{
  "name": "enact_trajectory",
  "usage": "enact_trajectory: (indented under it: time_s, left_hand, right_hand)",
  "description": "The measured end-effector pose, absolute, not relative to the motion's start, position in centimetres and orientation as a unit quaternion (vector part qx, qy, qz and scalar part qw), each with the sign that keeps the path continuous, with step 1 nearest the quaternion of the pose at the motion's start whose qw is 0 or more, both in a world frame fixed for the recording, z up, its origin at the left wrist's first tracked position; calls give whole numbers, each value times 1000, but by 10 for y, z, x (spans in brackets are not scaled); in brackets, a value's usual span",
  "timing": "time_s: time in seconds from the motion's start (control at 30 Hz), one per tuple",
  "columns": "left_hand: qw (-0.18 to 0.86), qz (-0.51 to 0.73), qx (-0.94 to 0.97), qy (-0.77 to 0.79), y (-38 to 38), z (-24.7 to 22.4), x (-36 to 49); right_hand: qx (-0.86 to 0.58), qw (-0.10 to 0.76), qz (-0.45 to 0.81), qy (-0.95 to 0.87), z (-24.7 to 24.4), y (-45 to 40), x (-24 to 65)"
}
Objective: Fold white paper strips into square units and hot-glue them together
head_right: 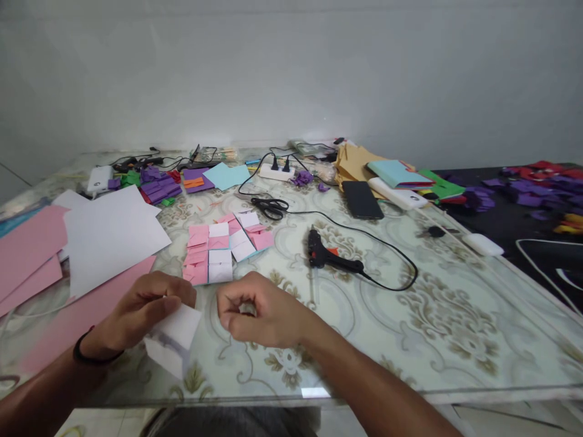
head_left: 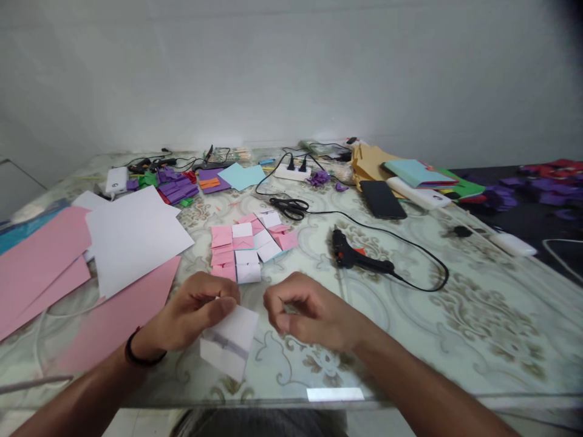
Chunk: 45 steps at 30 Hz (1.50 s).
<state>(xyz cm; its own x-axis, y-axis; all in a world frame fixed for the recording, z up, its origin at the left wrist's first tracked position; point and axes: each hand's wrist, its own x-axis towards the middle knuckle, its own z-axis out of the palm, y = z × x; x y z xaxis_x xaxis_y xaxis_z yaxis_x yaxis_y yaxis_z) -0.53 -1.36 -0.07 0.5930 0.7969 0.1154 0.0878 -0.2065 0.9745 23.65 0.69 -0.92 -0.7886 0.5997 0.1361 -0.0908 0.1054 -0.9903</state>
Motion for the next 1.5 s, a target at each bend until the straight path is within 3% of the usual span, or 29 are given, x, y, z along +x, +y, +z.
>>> enact_trajectory:
  time_s: [0.1, 0.27, 0.37, 0.6, 0.73, 0.8, 0.93, 1.03, 1.17, 1.3, 1.5]
  left_hand:
    - [512, 303, 731, 333, -13, 0, -2]
    - [501, 254, 753, 341, -14, -3, 3]
    - [495, 235, 772, 323, -15, -3, 4]
    - [590, 177, 746, 253, -17, 3, -1]
    - [625, 246, 689, 272, -13, 1, -14]
    - [597, 344, 649, 321, -9, -1, -18]
    - [530, 380, 595, 469, 0, -6, -12]
    - [588, 347, 569, 458, 2, -7, -4]
    - [685, 341, 514, 388, 2, -5, -2]
    - [700, 343, 498, 380, 0, -3, -7]
    - [683, 347, 519, 380, -3, -1, -10]
  right_hand:
    - [-222, 303, 572, -729, -4, 5, 233]
    - [-255, 273, 526, -764, -7, 0, 225]
    - [-223, 258, 539, -770, -11, 0, 223]
    - [-142, 208, 629, -735, -6, 1, 227]
    - [-158, 271, 634, -707, -5, 8, 239]
    - [-217, 368, 561, -709, -5, 11, 243]
    - [-318, 534, 233, -748, -6, 12, 239]
    - [-293, 535, 91, -787, -9, 8, 236]
    - [-265, 496, 8, -827, -14, 5, 235]
    - [-248, 483, 21, -839, -13, 5, 234]
    - [-206, 436, 214, -850, -13, 4, 231]
